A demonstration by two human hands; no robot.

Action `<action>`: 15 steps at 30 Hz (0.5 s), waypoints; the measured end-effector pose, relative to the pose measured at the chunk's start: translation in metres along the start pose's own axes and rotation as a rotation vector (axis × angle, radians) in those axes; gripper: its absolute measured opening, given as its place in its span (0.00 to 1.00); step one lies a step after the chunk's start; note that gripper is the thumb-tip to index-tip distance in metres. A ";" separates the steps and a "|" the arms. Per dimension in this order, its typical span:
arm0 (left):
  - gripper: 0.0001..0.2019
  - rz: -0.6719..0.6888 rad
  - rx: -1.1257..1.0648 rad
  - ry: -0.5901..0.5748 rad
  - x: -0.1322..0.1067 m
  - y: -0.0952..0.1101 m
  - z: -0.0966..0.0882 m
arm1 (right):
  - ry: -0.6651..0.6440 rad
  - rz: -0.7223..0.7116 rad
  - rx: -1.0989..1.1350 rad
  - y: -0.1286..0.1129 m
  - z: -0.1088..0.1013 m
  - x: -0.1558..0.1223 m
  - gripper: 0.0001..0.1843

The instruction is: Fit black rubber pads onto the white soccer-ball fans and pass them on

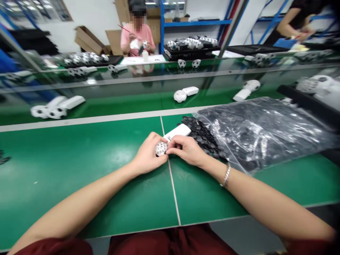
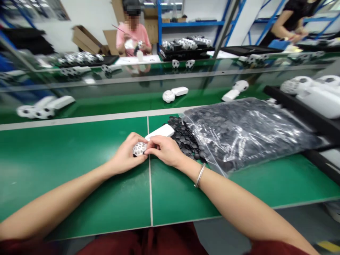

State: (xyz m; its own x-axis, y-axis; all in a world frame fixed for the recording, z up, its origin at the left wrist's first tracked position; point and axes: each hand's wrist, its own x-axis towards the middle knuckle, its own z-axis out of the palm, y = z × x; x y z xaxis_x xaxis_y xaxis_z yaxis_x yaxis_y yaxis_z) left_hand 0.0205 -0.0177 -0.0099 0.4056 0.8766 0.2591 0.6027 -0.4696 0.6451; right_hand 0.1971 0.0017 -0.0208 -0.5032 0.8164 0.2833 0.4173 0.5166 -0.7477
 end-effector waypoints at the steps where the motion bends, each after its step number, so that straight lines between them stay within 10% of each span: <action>1: 0.15 0.013 0.010 0.009 -0.001 0.000 0.001 | -0.004 0.007 -0.005 0.001 0.000 0.000 0.08; 8: 0.15 0.011 -0.011 0.029 0.002 -0.003 -0.005 | -0.030 0.013 -0.044 -0.002 -0.002 -0.001 0.06; 15: 0.16 -0.150 0.307 0.241 0.074 -0.065 -0.065 | 0.068 0.227 -0.875 -0.003 -0.032 -0.008 0.11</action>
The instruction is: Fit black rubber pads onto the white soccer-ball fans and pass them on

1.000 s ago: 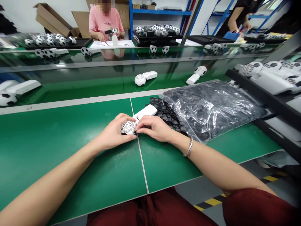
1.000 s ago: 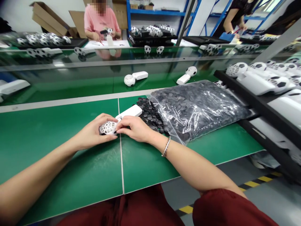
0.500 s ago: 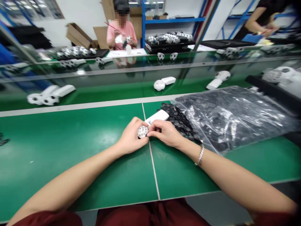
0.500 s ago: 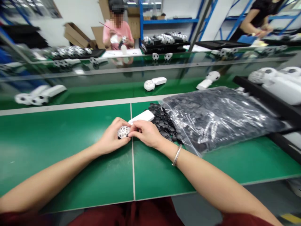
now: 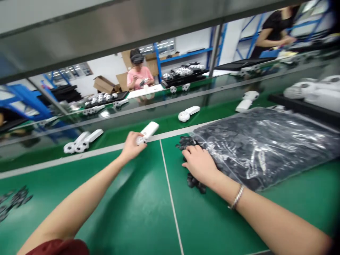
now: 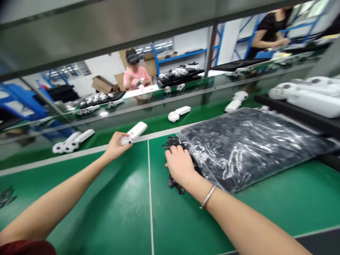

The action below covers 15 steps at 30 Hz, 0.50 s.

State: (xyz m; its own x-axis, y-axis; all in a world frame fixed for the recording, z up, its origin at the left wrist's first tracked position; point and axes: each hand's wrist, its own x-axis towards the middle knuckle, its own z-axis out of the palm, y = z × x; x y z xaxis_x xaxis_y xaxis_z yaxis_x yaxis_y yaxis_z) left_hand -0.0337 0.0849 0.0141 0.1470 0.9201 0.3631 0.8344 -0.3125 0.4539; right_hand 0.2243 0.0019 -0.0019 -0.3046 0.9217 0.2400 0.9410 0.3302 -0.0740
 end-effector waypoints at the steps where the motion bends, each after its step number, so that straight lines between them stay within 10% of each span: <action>1: 0.15 -0.034 0.029 0.038 0.018 -0.008 -0.001 | -0.015 0.031 -0.045 0.002 -0.001 0.001 0.12; 8: 0.22 0.036 0.127 -0.023 0.114 0.009 0.031 | -0.109 -0.004 -0.001 -0.001 0.006 0.008 0.11; 15: 0.40 0.181 0.016 -0.196 0.194 0.113 0.167 | -0.107 -0.052 0.058 -0.002 0.014 0.010 0.10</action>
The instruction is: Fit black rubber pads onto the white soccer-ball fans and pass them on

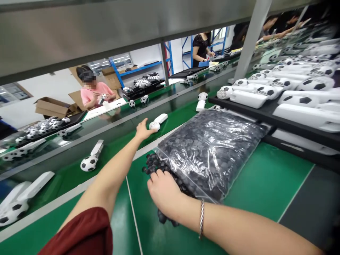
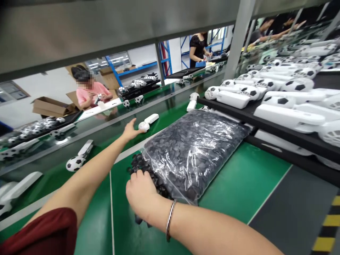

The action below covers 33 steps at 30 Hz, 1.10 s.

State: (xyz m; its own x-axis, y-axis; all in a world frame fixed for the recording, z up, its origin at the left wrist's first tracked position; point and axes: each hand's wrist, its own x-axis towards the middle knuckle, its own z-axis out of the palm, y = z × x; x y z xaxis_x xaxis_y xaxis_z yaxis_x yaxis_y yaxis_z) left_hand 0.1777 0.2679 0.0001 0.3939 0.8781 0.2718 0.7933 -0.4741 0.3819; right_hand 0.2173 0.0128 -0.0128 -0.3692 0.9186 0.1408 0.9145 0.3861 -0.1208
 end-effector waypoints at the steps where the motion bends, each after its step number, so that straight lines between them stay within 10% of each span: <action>1: 0.41 0.013 -0.018 -0.016 0.010 0.011 0.014 | -0.007 0.000 0.010 0.000 0.001 0.000 0.11; 5: 0.30 0.037 -0.055 -0.049 0.019 0.037 0.040 | -0.007 -0.007 0.029 0.001 0.003 0.001 0.10; 8: 0.25 0.065 -0.059 -0.038 0.004 0.041 0.025 | 0.009 -0.014 0.012 0.001 0.004 0.001 0.08; 13: 0.25 0.122 -0.025 -0.030 -0.057 0.028 -0.054 | 0.051 -0.019 -0.011 0.003 0.001 -0.001 0.07; 21: 0.20 0.157 0.284 0.076 -0.232 -0.007 -0.173 | 0.041 -0.025 -0.066 0.004 -0.009 -0.004 0.07; 33: 0.26 -0.171 0.234 -0.297 -0.380 -0.030 -0.162 | -0.036 -0.040 0.209 0.002 -0.005 -0.005 0.07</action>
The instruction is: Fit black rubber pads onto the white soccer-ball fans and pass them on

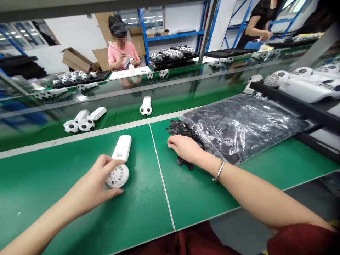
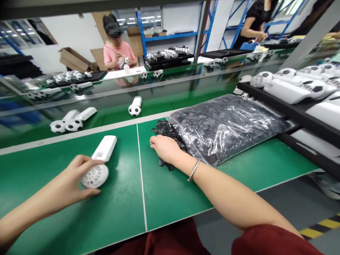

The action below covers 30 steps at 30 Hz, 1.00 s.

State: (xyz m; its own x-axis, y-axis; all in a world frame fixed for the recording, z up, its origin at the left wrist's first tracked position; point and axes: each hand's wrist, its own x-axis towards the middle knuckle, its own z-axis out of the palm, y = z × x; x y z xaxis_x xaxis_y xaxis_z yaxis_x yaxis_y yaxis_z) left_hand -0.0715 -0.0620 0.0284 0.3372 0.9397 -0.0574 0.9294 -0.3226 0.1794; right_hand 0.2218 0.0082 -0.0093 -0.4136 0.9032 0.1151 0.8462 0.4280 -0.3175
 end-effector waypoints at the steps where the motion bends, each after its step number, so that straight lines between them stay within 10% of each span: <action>1: 0.28 0.030 0.008 -0.051 -0.004 -0.002 0.001 | 0.004 -0.007 0.075 0.000 0.001 0.001 0.06; 7: 0.28 0.344 0.291 -0.039 0.003 -0.008 -0.015 | 0.081 -0.101 0.239 0.001 0.002 0.002 0.07; 13: 0.27 0.581 0.280 -0.056 0.039 0.027 -0.012 | 0.226 -0.137 0.320 0.002 0.001 0.002 0.06; 23: 0.42 0.026 -0.025 -0.233 0.089 0.057 0.005 | 0.153 -0.003 0.550 0.007 0.003 0.003 0.07; 30: 0.46 0.003 0.051 0.008 0.068 0.074 0.031 | 0.023 0.097 0.904 -0.005 0.004 0.002 0.07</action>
State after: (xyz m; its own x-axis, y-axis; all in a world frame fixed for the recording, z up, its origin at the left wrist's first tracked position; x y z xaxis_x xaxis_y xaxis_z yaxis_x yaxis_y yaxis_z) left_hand 0.0249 -0.0253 0.0076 0.3388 0.9396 -0.0492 0.9349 -0.3303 0.1296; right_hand 0.2159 0.0074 -0.0114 -0.3395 0.9384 0.0647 0.2867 0.1688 -0.9430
